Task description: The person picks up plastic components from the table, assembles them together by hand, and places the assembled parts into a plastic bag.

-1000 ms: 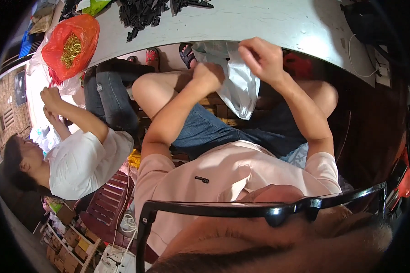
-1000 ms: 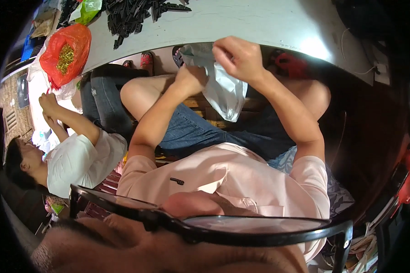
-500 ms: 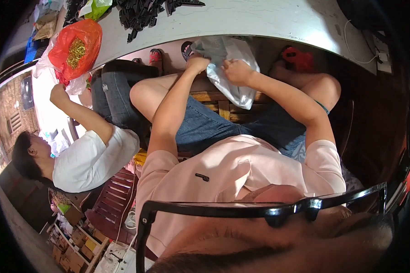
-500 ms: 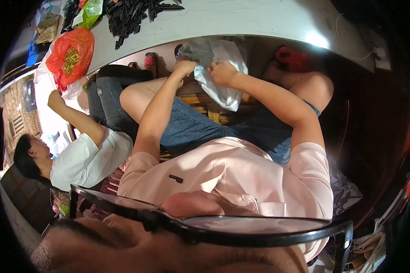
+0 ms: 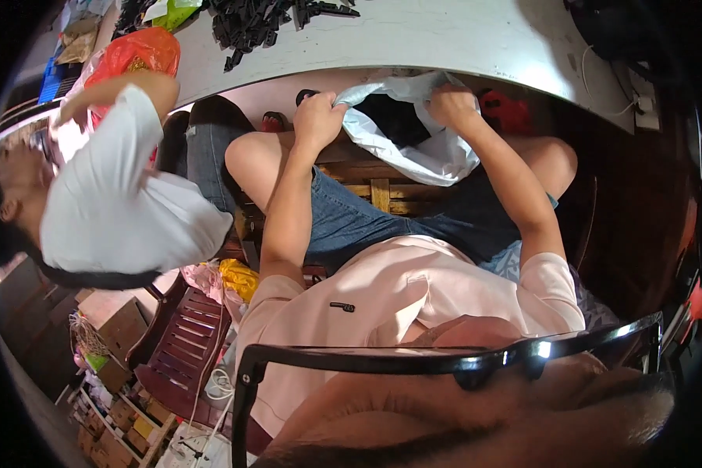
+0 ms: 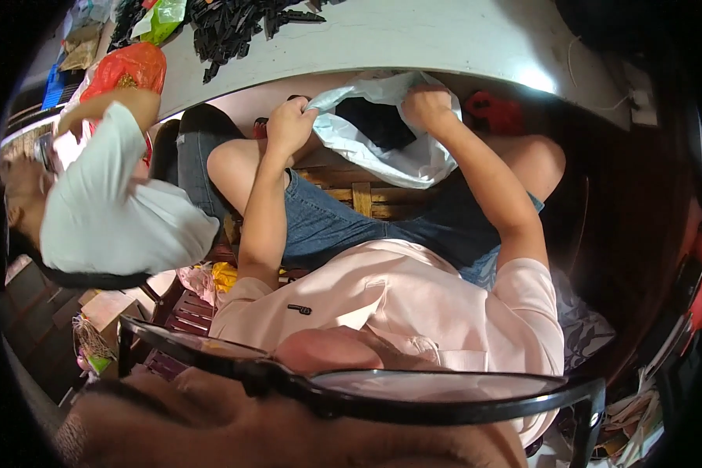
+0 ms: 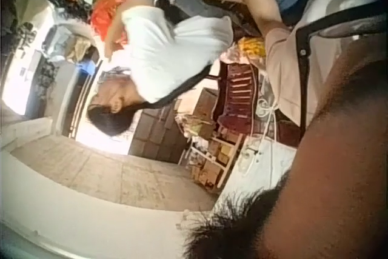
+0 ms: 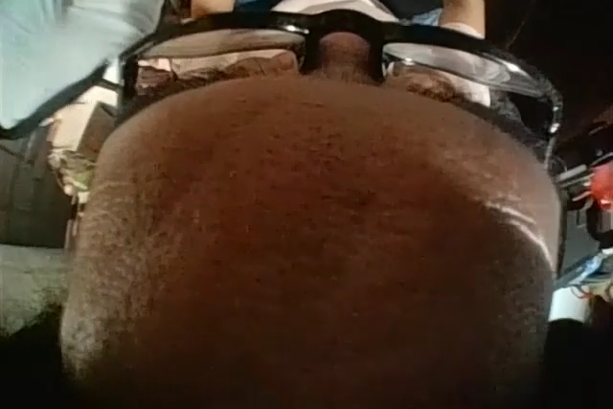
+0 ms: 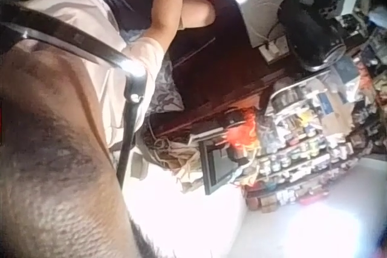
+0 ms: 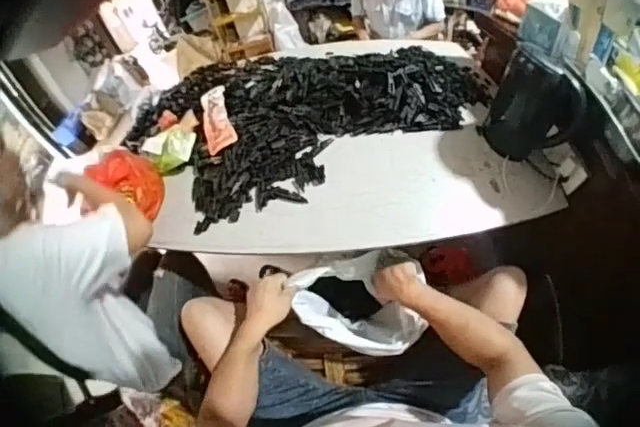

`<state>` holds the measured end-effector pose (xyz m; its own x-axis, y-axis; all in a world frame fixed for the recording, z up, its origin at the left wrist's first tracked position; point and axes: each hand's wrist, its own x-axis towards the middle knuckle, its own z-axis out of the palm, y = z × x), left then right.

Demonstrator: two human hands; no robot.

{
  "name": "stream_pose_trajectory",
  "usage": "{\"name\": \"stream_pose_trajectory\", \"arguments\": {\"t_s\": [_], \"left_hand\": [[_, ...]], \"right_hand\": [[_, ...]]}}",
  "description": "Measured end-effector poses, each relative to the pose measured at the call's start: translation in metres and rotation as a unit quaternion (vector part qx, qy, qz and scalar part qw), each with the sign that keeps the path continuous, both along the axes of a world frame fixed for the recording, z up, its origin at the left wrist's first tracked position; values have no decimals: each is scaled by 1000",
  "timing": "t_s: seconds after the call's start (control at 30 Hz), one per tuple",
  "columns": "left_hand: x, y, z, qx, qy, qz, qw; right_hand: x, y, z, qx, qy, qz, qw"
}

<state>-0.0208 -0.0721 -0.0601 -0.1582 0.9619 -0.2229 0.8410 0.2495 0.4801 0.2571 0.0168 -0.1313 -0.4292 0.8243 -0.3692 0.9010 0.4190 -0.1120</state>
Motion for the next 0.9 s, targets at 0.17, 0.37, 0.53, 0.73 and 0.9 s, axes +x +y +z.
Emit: {"name": "stream_pose_trajectory", "arguments": {"t_s": [0.17, 0.37, 0.53, 0.73, 0.9], "left_hand": [[-8, 7, -4, -27, 67, -30, 997], [20, 3, 29, -25, 118, -65, 991], [20, 25, 78, 225, 33, -65, 972], [9, 96, 61, 331, 139, -78, 930], [23, 118, 50, 345, 117, -82, 928]], "right_hand": [[-14, -12, 10, 10, 51, 35, 998], [-52, -41, 64, -73, 170, 188, 964], [-55, -20, 127, 35, 378, 155, 912], [-38, 81, 156, 209, 341, -83, 913], [-10, 146, 143, 358, 319, -132, 867]]}}
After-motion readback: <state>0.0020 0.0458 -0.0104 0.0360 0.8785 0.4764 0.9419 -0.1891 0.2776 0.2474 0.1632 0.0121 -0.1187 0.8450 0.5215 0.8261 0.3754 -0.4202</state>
